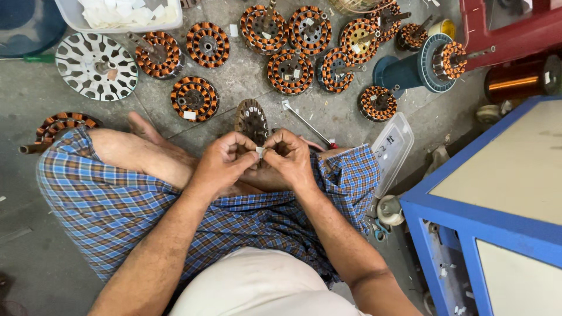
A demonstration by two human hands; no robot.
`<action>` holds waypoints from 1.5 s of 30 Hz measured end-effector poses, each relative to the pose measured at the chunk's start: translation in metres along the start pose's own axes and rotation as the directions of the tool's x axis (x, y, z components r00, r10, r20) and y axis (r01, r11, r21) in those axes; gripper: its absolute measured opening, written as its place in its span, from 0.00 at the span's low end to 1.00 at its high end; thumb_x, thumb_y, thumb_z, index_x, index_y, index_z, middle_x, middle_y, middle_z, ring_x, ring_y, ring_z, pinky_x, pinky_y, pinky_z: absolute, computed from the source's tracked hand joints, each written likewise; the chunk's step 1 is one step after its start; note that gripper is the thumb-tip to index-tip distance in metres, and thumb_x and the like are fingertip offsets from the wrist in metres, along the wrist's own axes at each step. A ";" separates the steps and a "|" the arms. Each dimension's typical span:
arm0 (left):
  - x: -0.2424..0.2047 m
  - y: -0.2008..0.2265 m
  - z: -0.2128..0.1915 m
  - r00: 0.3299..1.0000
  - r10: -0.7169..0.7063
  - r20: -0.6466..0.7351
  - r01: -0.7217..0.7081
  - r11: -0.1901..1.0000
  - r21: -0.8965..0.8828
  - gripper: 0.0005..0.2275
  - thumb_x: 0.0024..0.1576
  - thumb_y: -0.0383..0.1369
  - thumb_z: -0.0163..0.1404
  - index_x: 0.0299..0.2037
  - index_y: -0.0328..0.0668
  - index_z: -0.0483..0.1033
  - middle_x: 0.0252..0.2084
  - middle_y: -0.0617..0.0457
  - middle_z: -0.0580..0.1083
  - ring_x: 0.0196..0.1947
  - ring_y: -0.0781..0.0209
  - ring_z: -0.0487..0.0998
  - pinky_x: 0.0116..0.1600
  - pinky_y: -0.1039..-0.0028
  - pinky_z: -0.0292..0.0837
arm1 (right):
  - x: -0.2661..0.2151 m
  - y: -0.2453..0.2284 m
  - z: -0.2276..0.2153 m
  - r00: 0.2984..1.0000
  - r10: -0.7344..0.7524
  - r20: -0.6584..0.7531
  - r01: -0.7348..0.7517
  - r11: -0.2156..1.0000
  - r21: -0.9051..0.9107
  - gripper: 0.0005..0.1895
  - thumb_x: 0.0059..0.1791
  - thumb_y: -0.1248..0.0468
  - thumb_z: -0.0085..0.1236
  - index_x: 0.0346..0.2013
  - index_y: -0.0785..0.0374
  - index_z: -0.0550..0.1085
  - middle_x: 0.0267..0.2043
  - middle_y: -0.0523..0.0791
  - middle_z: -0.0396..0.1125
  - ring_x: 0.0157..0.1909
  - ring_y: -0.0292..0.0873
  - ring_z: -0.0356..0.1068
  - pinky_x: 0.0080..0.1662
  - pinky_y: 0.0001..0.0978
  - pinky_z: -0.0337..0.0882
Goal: The person sits on the floor and assembles motor stators by inserting small white insulating pieces into the slots of copper-wound stator cores. They repeatedly pick up insulators from a nearby container and press them into place on the stator held in their hands.
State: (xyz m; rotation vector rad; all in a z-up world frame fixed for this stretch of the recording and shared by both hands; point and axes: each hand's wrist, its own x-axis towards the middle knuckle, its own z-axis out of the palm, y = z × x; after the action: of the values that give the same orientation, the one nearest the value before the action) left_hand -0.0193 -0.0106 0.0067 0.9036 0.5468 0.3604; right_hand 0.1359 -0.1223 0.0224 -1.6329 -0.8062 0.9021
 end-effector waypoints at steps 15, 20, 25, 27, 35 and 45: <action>0.004 0.017 -0.004 0.942 -0.275 -0.191 0.265 0.961 -0.079 0.04 0.56 0.26 0.57 0.36 0.45 0.75 0.26 0.53 0.76 0.20 0.68 0.74 0.20 0.79 0.66 | 0.018 -0.049 -0.008 0.925 -0.251 0.284 0.355 0.838 -0.414 0.09 0.48 0.67 0.69 0.42 0.61 0.82 0.42 0.44 0.77 0.42 0.34 0.78 0.44 0.28 0.80; 0.009 0.007 0.000 0.839 0.368 -0.400 -0.057 0.791 0.609 0.17 0.51 0.31 0.67 0.47 0.39 0.75 0.34 0.50 0.77 0.26 0.63 0.75 0.29 0.73 0.72 | 0.050 -0.032 -0.005 0.981 -0.145 0.126 0.191 0.815 -0.548 0.08 0.47 0.64 0.69 0.40 0.61 0.83 0.37 0.43 0.78 0.32 0.32 0.75 0.34 0.26 0.75; 0.015 0.009 -0.001 0.869 0.326 -0.372 -0.006 0.759 0.651 0.16 0.50 0.32 0.65 0.49 0.41 0.82 0.33 0.51 0.81 0.26 0.63 0.79 0.35 0.70 0.75 | 0.071 -0.024 0.000 0.962 -0.198 0.190 0.269 0.817 -0.509 0.07 0.46 0.64 0.69 0.37 0.62 0.82 0.34 0.42 0.78 0.32 0.31 0.75 0.35 0.25 0.74; 0.013 0.013 -0.001 0.872 0.289 -0.396 0.043 0.759 0.649 0.17 0.49 0.33 0.65 0.49 0.42 0.82 0.30 0.50 0.80 0.23 0.62 0.77 0.33 0.69 0.73 | 0.077 -0.028 0.001 0.982 -0.073 0.176 0.161 0.811 -0.562 0.07 0.45 0.64 0.68 0.36 0.61 0.83 0.29 0.42 0.77 0.28 0.32 0.72 0.32 0.27 0.72; 0.011 0.019 0.001 0.879 0.276 -0.388 0.062 0.741 0.668 0.18 0.49 0.33 0.64 0.51 0.44 0.83 0.21 0.47 0.75 0.17 0.60 0.70 0.28 0.66 0.68 | 0.085 -0.044 0.002 0.973 0.065 0.220 0.091 0.772 -0.630 0.08 0.41 0.64 0.66 0.33 0.62 0.81 0.27 0.41 0.76 0.29 0.32 0.74 0.35 0.27 0.75; 0.012 0.025 0.004 0.890 0.193 -0.413 0.115 0.781 0.613 0.18 0.50 0.32 0.62 0.51 0.41 0.81 0.25 0.48 0.78 0.20 0.60 0.75 0.30 0.67 0.71 | 0.082 -0.052 0.008 0.974 0.120 0.192 0.058 0.687 -0.724 0.08 0.41 0.64 0.65 0.34 0.59 0.82 0.28 0.42 0.77 0.28 0.35 0.75 0.35 0.29 0.76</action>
State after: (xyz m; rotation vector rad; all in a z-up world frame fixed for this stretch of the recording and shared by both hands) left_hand -0.0092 0.0074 0.0254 1.4962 1.1326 0.4434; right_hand 0.1658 -0.0366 0.0586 -2.2609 -1.4364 0.8444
